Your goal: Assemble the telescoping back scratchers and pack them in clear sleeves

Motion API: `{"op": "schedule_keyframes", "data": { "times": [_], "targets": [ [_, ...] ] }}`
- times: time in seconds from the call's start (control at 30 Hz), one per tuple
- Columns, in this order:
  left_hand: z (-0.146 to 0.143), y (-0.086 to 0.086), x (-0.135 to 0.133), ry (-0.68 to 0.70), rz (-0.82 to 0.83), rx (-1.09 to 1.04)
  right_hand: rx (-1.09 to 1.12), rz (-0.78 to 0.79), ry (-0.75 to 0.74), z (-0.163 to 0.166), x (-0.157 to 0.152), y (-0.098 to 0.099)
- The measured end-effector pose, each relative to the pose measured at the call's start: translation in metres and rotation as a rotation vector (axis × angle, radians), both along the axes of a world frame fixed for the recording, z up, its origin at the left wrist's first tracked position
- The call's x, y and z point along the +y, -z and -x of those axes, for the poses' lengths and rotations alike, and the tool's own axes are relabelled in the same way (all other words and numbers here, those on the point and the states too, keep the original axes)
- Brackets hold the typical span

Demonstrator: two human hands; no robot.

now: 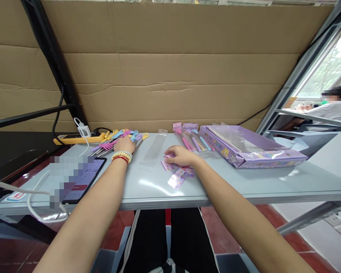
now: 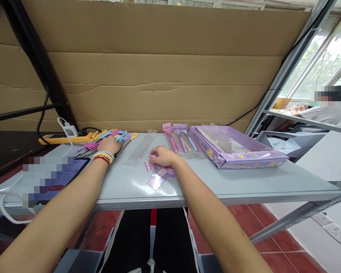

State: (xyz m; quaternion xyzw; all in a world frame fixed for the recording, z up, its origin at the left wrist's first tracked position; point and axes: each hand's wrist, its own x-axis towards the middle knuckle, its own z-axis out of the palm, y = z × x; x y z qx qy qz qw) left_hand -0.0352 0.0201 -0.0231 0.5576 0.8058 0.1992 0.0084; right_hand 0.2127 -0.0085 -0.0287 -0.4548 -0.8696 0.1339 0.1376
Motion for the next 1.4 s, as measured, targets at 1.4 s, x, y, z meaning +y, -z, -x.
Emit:
{"op": "schedule_keyframes", "data": {
  "times": [1.4],
  "targets": [
    [0.007, -0.005, -0.004, 0.013, 0.073, 0.037, -0.021, 0.041, -0.001, -0.003, 0.007, 0.006]
  ]
}}
